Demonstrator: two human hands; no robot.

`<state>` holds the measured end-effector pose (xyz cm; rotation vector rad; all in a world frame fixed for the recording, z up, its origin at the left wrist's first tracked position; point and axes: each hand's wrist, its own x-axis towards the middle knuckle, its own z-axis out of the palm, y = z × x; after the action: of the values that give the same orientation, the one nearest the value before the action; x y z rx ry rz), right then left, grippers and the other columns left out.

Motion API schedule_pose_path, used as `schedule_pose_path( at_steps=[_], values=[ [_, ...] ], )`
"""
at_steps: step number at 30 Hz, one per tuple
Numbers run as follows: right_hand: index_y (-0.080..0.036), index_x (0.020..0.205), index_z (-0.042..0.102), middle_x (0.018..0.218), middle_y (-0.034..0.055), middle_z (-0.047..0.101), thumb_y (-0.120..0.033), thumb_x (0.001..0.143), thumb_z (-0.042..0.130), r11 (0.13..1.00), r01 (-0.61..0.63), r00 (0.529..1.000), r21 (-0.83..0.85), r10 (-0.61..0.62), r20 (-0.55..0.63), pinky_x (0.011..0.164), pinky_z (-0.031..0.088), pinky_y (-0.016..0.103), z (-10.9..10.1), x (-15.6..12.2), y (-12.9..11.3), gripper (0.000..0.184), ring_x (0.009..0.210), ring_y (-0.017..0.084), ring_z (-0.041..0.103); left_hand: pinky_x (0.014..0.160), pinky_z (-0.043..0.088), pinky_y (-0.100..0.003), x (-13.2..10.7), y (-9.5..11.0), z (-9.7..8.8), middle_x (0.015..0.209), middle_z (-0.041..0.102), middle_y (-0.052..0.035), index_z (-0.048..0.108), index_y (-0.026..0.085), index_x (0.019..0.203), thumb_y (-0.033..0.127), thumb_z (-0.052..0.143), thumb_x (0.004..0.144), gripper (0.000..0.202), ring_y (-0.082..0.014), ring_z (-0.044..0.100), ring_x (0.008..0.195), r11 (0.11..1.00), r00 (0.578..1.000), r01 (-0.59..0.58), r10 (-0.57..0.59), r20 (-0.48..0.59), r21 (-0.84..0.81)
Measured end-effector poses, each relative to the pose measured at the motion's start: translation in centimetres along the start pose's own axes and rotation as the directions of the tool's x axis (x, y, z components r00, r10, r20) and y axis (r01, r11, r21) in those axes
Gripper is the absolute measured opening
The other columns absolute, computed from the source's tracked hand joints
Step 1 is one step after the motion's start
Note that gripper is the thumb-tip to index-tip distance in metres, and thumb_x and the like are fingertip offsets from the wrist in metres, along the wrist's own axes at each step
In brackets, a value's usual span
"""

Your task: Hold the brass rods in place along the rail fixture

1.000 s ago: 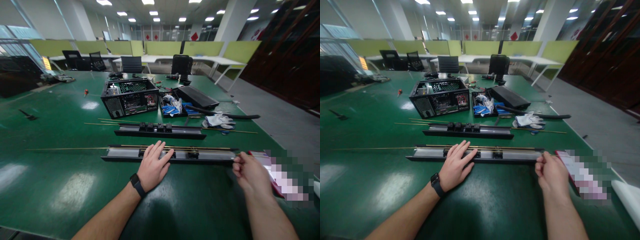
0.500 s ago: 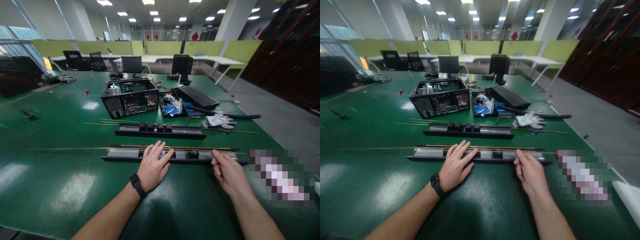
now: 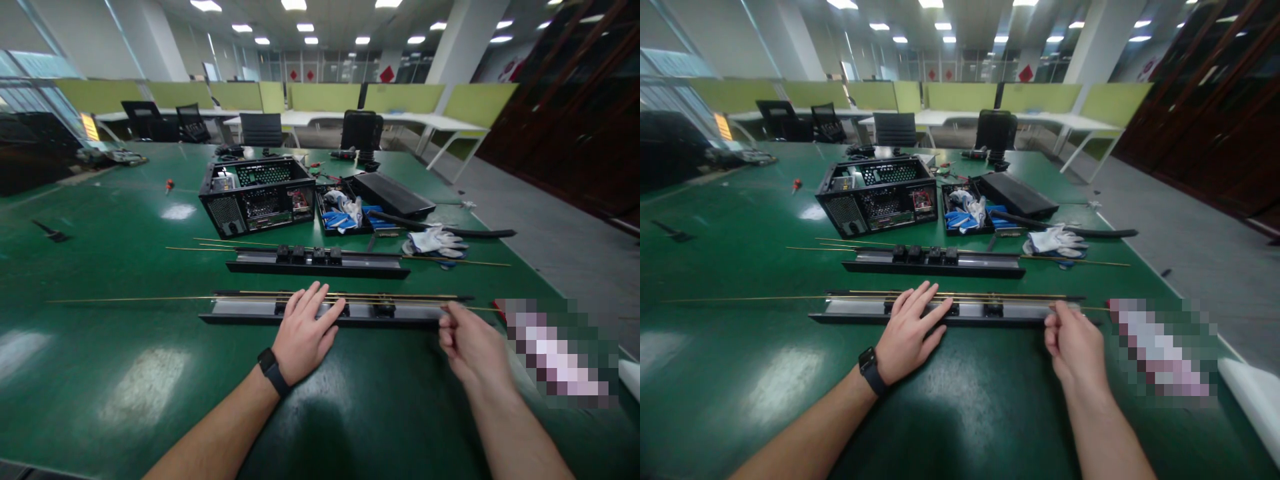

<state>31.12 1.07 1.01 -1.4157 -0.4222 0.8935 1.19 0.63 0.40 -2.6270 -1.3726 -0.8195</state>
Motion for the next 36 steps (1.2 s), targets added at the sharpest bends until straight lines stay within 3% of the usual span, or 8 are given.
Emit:
schedule_pose_path(
  at_steps=[5, 11, 15, 20, 25, 27, 32, 36],
  values=[
    [-0.014, 0.082, 0.064, 0.057, -0.0015, 0.059, -0.045, 0.063, 0.086, 0.998, -0.052, 0.978, -0.037, 0.058, 0.198, 0.023, 0.019, 0.015, 1.3, -1.7, 0.2, 0.042, 0.03, 0.006, 0.037, 0.116, 0.029, -0.052, 0.1, 0.1, -0.1, 0.153, 0.045, -0.011, 0.053, 0.03, 0.141, 0.03, 0.057, 0.094, 0.047, -0.0297, 0.035, 0.146, 1.0, 1.0, 0.004, -0.004, -0.011, 0.003],
    [-0.016, 0.076, 0.06, 0.057, -0.0018, 0.058, -0.039, 0.075, 0.077, 1.0, 0.006, 0.996, 0.01, -0.005, -0.084, 0.024, 0.021, 0.015, 0.1, 0.0, -0.3, 0.028, 0.03, 0.006, 0.038, 0.116, 0.029, -0.052, -0.1, -0.2, 0.0, 0.153, 0.045, -0.011, 0.053, 0.031, 0.142, 0.029, 0.058, 0.094, 0.049, -0.0294, 0.036, 0.145, 1.0, 1.0, 0.01, -0.01, 0.006, 0.002],
    [-0.017, 0.079, 0.061, 0.055, -0.0047, 0.055, -0.033, 0.076, 0.074, 0.999, 0.022, 0.994, 0.044, -0.017, -0.108, 0.025, 0.022, 0.015, -0.6, 0.9, -0.5, 0.021, 0.031, 0.006, 0.038, 0.116, 0.029, -0.053, -0.1, -0.2, -0.1, 0.153, 0.045, -0.0117, 0.053, 0.031, 0.142, 0.029, 0.057, 0.094, 0.048, -0.0295, 0.035, 0.145, 1.0, 1.0, 0.009, -0.009, 0.007, 0.005],
    [-0.016, 0.08, 0.063, 0.055, -0.0046, 0.054, -0.034, 0.069, 0.082, 0.999, -0.023, 0.999, 0.033, 0.022, 0.032, 0.024, 0.021, 0.014, 0.1, -0.4, -0.3, 0.029, 0.032, 0.005, 0.038, 0.116, 0.029, -0.053, 0.0, 0.1, 0.0, 0.154, 0.044, -0.0118, 0.053, 0.03, 0.142, 0.028, 0.058, 0.094, 0.049, -0.0307, 0.033, 0.147, 1.0, 1.0, 0.003, -0.003, 0.004, 0.002],
    [-0.016, 0.077, 0.06, 0.059, -0.0018, 0.059, -0.044, 0.063, 0.088, 0.996, -0.082, 0.969, -0.03, 0.087, 0.23, 0.024, 0.019, 0.015, 1.2, -1.8, 0.0, 0.042, 0.03, 0.005, 0.037, 0.117, 0.028, -0.052, 0.0, 0.1, 0.0, 0.154, 0.044, -0.0113, 0.053, 0.03, 0.142, 0.029, 0.057, 0.094, 0.048, -0.0302, 0.033, 0.147, 1.0, 1.0, 0.004, -0.004, -0.008, -0.001],
    [-0.015, 0.08, 0.062, 0.058, -0.0017, 0.059, -0.046, 0.065, 0.086, 0.998, -0.062, 0.982, -0.033, 0.067, 0.177, 0.024, 0.019, 0.015, 1.1, -1.5, 0.1, 0.042, 0.03, 0.005, 0.037, 0.117, 0.029, -0.052, 0.0, 0.0, 0.0, 0.153, 0.045, -0.0112, 0.053, 0.03, 0.141, 0.029, 0.058, 0.094, 0.048, -0.03, 0.035, 0.146, 1.0, 1.0, 0.003, -0.003, -0.016, -0.004],
    [-0.018, 0.079, 0.058, 0.057, -0.0027, 0.058, -0.04, 0.075, 0.077, 1.0, 0.027, 0.992, 0.009, -0.026, -0.126, 0.025, 0.022, 0.015, -0.4, 0.7, -0.2, 0.029, 0.031, 0.006, 0.039, 0.116, 0.03, -0.052, -0.1, -0.2, -0.1, 0.153, 0.045, -0.011, 0.054, 0.03, 0.141, 0.029, 0.058, 0.093, 0.048, -0.0297, 0.036, 0.145, 1.0, 1.0, 0.005, -0.005, -0.008, -0.006],
    [-0.017, 0.081, 0.061, 0.054, -0.0046, 0.054, -0.035, 0.077, 0.073, 0.999, 0.041, 0.99, 0.029, -0.036, -0.134, 0.026, 0.023, 0.015, -0.4, 0.8, -0.4, 0.022, 0.031, 0.006, 0.039, 0.116, 0.029, -0.053, -0.1, -0.1, -0.2, 0.153, 0.046, -0.0113, 0.054, 0.03, 0.141, 0.029, 0.057, 0.094, 0.047, -0.03, 0.036, 0.145, 1.0, 1.0, 0.009, -0.009, -0.002, -0.003]
  ],
)
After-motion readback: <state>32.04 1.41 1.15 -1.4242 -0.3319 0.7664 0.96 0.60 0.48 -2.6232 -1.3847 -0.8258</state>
